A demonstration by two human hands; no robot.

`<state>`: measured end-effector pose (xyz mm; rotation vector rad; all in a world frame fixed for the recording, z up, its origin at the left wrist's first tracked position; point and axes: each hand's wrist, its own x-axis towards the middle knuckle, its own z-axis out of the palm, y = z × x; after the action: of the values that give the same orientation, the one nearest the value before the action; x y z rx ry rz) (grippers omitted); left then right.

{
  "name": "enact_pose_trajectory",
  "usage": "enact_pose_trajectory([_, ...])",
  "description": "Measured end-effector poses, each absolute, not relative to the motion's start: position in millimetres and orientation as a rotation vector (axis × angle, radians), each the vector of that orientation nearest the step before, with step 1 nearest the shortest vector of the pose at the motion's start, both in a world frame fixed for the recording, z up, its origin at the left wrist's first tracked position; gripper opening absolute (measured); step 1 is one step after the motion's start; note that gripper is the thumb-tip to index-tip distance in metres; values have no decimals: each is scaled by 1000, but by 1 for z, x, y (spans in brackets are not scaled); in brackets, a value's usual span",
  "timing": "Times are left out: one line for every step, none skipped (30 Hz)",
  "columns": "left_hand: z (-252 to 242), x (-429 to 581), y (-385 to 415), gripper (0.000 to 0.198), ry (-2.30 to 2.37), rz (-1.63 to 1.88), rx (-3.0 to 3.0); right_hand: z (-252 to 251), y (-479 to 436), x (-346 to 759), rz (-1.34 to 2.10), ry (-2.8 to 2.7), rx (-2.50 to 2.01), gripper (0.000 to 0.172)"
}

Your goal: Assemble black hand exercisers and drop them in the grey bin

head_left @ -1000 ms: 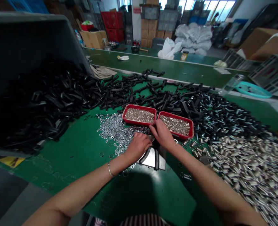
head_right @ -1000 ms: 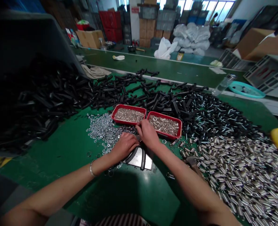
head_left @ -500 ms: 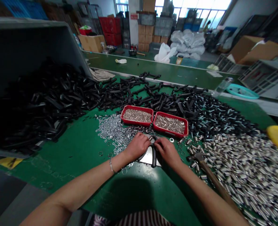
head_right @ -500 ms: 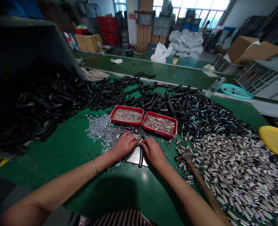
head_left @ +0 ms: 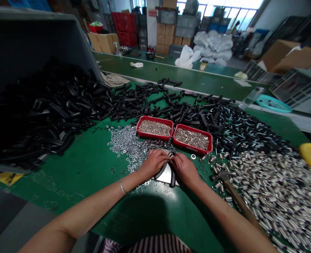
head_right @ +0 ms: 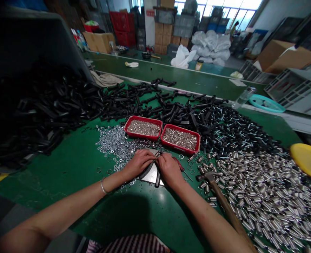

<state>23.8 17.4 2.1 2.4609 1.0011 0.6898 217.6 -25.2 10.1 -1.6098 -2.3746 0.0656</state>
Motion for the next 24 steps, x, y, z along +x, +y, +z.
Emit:
enact_pose_trajectory([1,24,17,23,1014,708,2426,11,-25,217,39,-2398,-1613,27])
enact_pose_trajectory([1,25,17,21,1024,726,2404,12,-24,217,12,-2421,-1613,26])
enact_pose_trajectory([0,25,17,19,1036,744,2388,13,-23,216,-12,-2444,-1610,25])
enact_pose_trajectory([0,26,17,17,1051,757,2379,13,-22,215,-33,-2469,-1602,24])
enact_pose_trajectory([-1,27,18,15,1066,763,2376,14,-21,215,-53,-2491,-1591,23])
enact_pose_trajectory([-1,28,19,14,1085,762,2377,14,-20,214,-74,-2509,-1581,22])
enact_pose_trajectory([-1,28,20,12,1105,759,2383,14,-19,213,-96,-2522,-1571,20])
enact_pose_trajectory([-1,29,20,12,1123,750,2396,13,-19,213,-119,-2534,-1559,18])
enact_pose_trajectory([0,29,21,12,1134,738,2420,13,-18,213,-141,-2544,-1543,17])
enact_pose_trajectory([1,30,21,13,1138,728,2457,12,-18,213,-161,-2552,-1529,16])
enact_pose_trajectory([1,30,21,14,1137,717,2506,11,-18,213,-176,-2558,-1516,16])
enact_pose_trajectory([2,30,21,16,1131,706,2562,9,-19,213,-185,-2561,-1506,16])
enact_pose_trajectory([3,31,20,17,1125,697,2621,8,-19,213,-187,-2555,-1502,17])
enact_pose_trajectory([4,31,20,19,1121,691,2675,6,-20,213,-182,-2539,-1503,17])
enact_pose_trajectory([4,31,19,20,1118,689,2722,4,-21,213,-168,-2514,-1508,18])
enact_pose_trajectory([3,32,19,21,1115,688,2762,2,-22,214,-149,-2484,-1513,19])
enact_pose_trajectory([3,32,18,22,1108,689,2797,-1,-23,214,-128,-2449,-1514,21])
enact_pose_trajectory([2,32,18,23,1099,691,2829,-3,-24,214,-105,-2416,-1511,23])
enact_pose_trajectory([1,33,18,23,1089,691,2860,-6,-25,214,-84,-2388,-1499,25])
enact_pose_trajectory([-1,33,18,23,1078,688,2891,-8,-27,215,-66,-2368,-1481,26])
enact_pose_trajectory([-2,34,19,23,1067,682,2922,-10,-29,216,-49,-2359,-1455,28])
enact_pose_trajectory([-2,35,19,22,1057,674,2950,-11,-32,218,-37,-2359,-1422,29])
enact_pose_trajectory([-3,36,19,22,1052,662,2975,-12,-35,220,-28,-2367,-1390,32])
enact_pose_trajectory([-2,37,19,21,1050,643,2995,-12,-38,221,-25,-2382,-1361,35])
